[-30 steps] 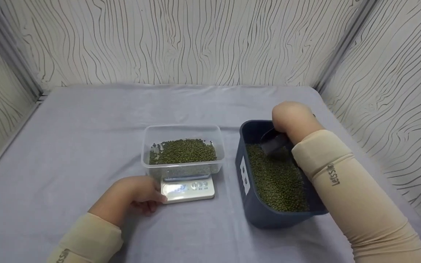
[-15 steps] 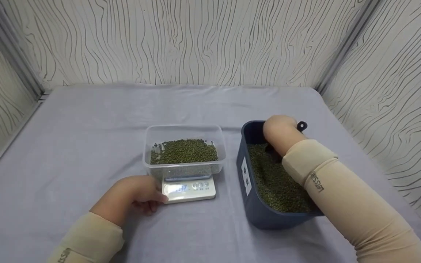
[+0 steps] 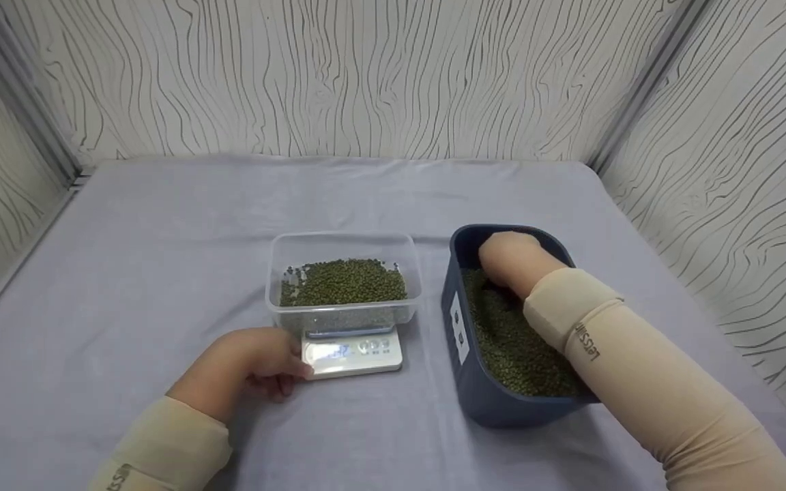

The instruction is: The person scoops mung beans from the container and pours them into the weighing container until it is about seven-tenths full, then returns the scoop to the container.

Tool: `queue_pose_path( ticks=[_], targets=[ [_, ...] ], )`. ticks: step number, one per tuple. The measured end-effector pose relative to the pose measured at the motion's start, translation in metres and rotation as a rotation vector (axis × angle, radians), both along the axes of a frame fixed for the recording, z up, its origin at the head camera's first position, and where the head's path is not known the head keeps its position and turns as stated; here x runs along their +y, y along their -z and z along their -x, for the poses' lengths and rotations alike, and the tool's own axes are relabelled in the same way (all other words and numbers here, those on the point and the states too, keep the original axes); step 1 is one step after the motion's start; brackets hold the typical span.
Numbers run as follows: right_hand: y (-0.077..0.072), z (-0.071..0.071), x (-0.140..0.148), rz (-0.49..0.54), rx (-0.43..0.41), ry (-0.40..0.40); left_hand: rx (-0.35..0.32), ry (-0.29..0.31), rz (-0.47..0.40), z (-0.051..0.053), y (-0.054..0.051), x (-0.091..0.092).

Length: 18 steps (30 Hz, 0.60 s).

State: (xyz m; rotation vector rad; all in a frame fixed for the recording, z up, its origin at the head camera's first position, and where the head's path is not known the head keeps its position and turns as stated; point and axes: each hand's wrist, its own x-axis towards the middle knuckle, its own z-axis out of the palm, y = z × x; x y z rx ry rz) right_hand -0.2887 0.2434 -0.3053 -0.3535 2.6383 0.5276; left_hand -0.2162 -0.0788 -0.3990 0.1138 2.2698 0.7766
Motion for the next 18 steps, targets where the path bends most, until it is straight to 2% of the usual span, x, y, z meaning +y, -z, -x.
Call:
queue_pose_path(
  ticks=[7,12,15,18],
  targets=[
    [0.005,0.002,0.002,0.001,-0.061,0.018,0.009,0.011,0.013,0.0,0.0,0.0],
    [0.01,0.007,0.005,-0.004,-0.156,-0.009,0.018,0.037,0.026,0.0,-0.001,-0.001],
    [0.011,0.009,0.008,0.014,-0.195,0.017,0.026,0.064,0.038,0.0,0.0,-0.002],
    [0.012,0.011,0.01,0.069,-0.213,0.061,0.025,0.063,0.038,0.001,0.0,-0.002]
  ],
)
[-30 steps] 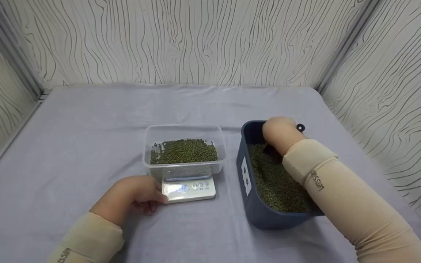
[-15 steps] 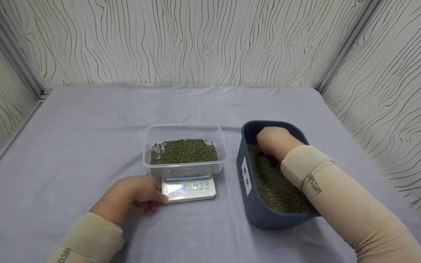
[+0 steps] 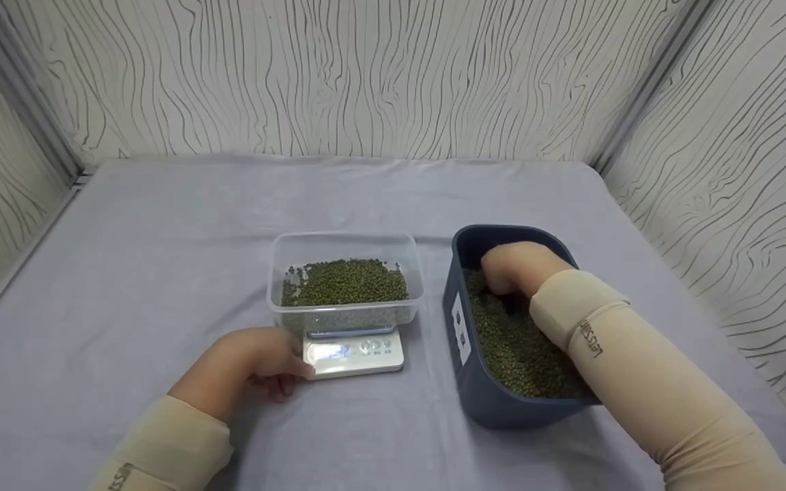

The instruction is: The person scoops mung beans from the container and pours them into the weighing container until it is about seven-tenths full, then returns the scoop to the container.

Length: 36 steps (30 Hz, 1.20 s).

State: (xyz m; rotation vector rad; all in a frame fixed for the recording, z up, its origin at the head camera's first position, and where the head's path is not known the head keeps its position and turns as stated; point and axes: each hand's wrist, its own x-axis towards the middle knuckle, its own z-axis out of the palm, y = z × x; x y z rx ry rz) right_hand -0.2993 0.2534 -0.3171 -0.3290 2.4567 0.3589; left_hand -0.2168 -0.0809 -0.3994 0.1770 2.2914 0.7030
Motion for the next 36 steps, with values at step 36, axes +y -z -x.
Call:
queue_pose_path(
  ticks=[36],
  targets=[
    [-0.018,0.002,0.028,0.419,-0.3,0.207,-0.015,-0.005,-0.024,-0.001,-0.001,0.002]
  ],
)
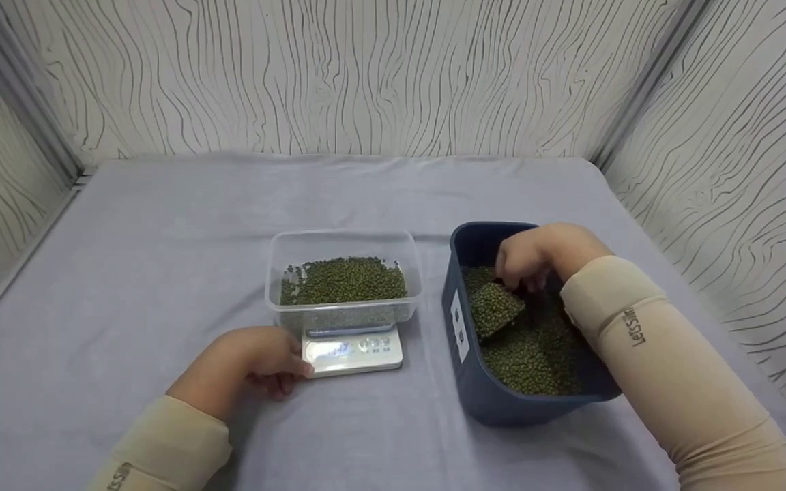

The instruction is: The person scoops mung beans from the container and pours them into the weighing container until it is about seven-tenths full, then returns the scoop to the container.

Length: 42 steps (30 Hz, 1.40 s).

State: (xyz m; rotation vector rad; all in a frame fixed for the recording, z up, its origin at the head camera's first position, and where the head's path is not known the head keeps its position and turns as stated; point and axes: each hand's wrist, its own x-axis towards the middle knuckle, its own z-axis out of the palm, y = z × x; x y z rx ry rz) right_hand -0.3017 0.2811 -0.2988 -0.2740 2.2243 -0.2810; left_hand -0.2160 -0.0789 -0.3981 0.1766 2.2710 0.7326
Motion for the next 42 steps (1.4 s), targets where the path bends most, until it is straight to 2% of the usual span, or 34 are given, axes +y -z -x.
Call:
queue_pose_path(
  ticks=[6,14,22,32,38,42],
  targets=[
    [-0.007,0.0,0.002,0.021,0.011,0.009,-0.001,-0.018,0.005,0.0,0.0,0.0],
    [-0.013,-0.002,0.006,0.017,0.048,-0.036,0.002,-0.019,0.002,0.0,0.001,0.0],
    [-0.021,-0.003,0.009,0.057,0.03,0.011,-0.029,-0.099,-0.028,-0.001,0.001,0.001],
    [-0.03,-0.005,0.013,0.096,0.016,0.032,-0.025,-0.092,-0.022,-0.001,0.002,0.001],
    [-0.038,-0.006,0.015,0.098,0.047,0.018,-0.042,-0.101,-0.042,-0.001,0.002,0.001],
    [-0.043,-0.006,0.018,0.107,0.042,0.043,-0.043,-0.094,-0.04,0.0,0.002,0.0]
  ],
)
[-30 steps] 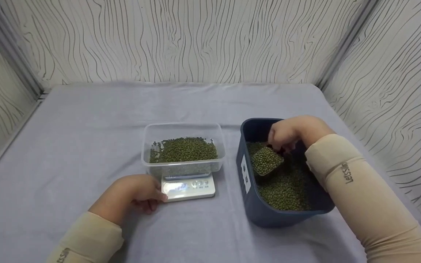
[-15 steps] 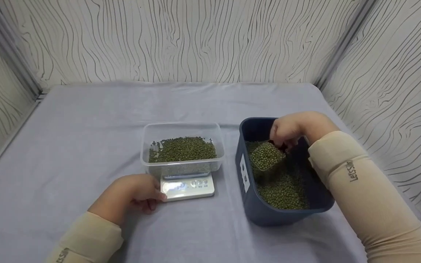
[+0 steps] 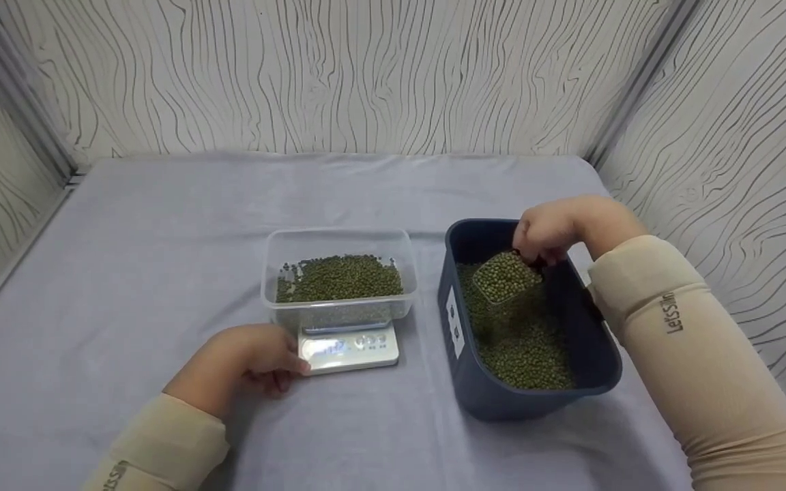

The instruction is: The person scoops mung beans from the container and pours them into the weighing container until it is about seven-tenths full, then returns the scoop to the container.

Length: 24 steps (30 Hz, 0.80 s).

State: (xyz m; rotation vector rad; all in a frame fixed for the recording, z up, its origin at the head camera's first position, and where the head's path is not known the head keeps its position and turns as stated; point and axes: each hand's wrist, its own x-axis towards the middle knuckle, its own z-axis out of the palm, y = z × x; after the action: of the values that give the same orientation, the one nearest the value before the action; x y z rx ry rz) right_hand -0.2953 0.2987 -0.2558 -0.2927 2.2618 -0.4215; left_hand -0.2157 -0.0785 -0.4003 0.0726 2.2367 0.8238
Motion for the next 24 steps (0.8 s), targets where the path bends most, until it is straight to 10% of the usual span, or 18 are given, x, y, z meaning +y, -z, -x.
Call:
queue_pose_path(
  ticks=[24],
  targets=[
    [-0.015,0.001,0.022,0.101,-0.086,0.14,0.047,0.094,0.062,0.0,-0.004,0.0]
  ],
)
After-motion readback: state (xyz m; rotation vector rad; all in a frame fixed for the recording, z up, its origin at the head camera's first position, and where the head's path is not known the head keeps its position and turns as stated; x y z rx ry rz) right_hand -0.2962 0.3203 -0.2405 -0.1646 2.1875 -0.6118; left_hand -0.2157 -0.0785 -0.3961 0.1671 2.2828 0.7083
